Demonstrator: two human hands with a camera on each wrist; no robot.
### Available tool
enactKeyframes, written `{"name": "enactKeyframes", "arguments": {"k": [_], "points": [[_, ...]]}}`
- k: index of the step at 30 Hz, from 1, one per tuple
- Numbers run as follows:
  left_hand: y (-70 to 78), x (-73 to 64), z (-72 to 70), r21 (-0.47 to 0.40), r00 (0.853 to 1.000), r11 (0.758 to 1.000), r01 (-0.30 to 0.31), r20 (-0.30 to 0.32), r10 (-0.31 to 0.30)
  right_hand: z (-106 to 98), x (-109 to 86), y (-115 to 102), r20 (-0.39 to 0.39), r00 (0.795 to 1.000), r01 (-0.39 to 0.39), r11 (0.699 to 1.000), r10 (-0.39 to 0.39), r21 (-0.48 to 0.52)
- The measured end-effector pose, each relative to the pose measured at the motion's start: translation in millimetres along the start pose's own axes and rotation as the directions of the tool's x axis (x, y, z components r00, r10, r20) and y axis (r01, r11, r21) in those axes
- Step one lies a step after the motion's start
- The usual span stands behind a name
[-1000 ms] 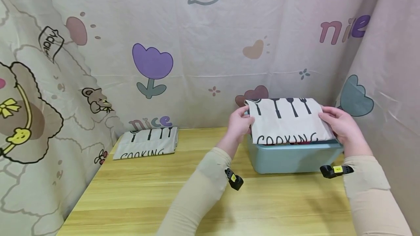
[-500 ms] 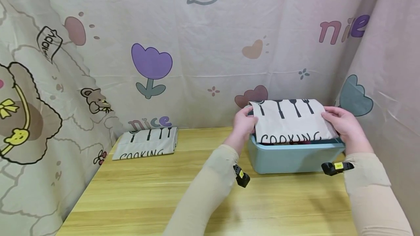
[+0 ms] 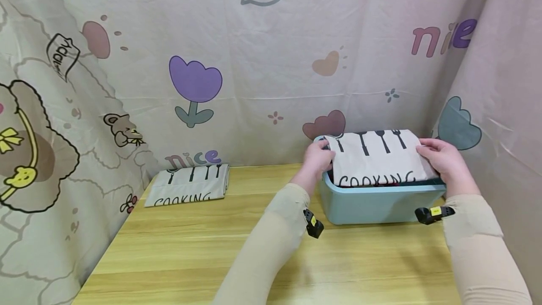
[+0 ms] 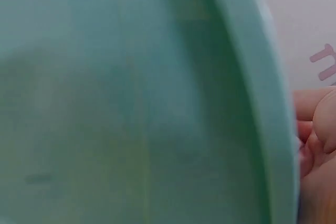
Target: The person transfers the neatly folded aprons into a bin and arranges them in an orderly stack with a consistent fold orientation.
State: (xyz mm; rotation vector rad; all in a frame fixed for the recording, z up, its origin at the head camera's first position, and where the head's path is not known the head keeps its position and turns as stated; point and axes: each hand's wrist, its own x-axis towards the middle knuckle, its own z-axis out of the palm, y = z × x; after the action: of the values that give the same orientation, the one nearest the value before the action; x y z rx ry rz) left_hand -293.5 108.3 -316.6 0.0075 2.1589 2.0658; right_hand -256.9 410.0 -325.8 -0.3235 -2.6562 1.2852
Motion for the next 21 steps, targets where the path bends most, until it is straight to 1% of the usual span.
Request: {"name": "enactKeyframes", "arguments": {"k": [2, 4, 5, 7, 9, 12, 14, 17, 21], "points": [[3.0, -2.6, -3.0, 0.115, 0.999, 0.993, -0.031, 0.048, 0.026, 0.2, -1.3, 1.6, 0.010, 0.999, 0.040, 0.995, -0.039, -0.089], [6.2, -6.0, -5.5, 0.226, 0.993, 0.971, -0.083, 0.096, 0.062, 0.4, -3.6, 1.9, 0.019, 0.996, 0.084, 0.982, -0.081, -0.167], [7.5, -7.7, -6.6, 0.270, 0.990, 0.957, -0.107, 0.115, 0.079, 0.9, -4.8, 1.5, 0.019, 0.995, 0.101, 0.976, -0.099, -0.193], [9.3, -11.0, -8.1, 0.324, 0.985, 0.935, -0.144, 0.133, 0.106, 2.4, -6.9, -0.7, 0.017, 0.991, 0.133, 0.968, -0.133, -0.215], [10.5, -13.9, -9.5, 0.354, 0.981, 0.918, -0.178, 0.142, 0.135, 4.3, -9.1, -4.2, 0.015, 0.989, 0.149, 0.966, -0.149, -0.212], [11.2, -17.8, -11.8, 0.370, 0.972, 0.902, -0.224, 0.152, 0.179, 7.3, -12.2, -9.5, 0.032, 0.985, 0.170, 0.962, -0.167, -0.214], [11.9, -20.8, -13.6, 0.382, 0.963, 0.887, -0.261, 0.165, 0.212, 9.1, -14.6, -12.8, 0.045, 0.984, 0.180, 0.960, -0.175, -0.216], [13.2, -25.9, -16.4, 0.395, 0.946, 0.861, -0.320, 0.191, 0.263, 11.4, -18.3, -17.3, 0.052, 0.980, 0.197, 0.955, -0.190, -0.220], [14.7, -32.9, -20.1, 0.418, 0.925, 0.827, -0.376, 0.222, 0.308, 14.2, -23.1, -23.6, 0.051, 0.970, 0.244, 0.941, -0.239, -0.236]]}}
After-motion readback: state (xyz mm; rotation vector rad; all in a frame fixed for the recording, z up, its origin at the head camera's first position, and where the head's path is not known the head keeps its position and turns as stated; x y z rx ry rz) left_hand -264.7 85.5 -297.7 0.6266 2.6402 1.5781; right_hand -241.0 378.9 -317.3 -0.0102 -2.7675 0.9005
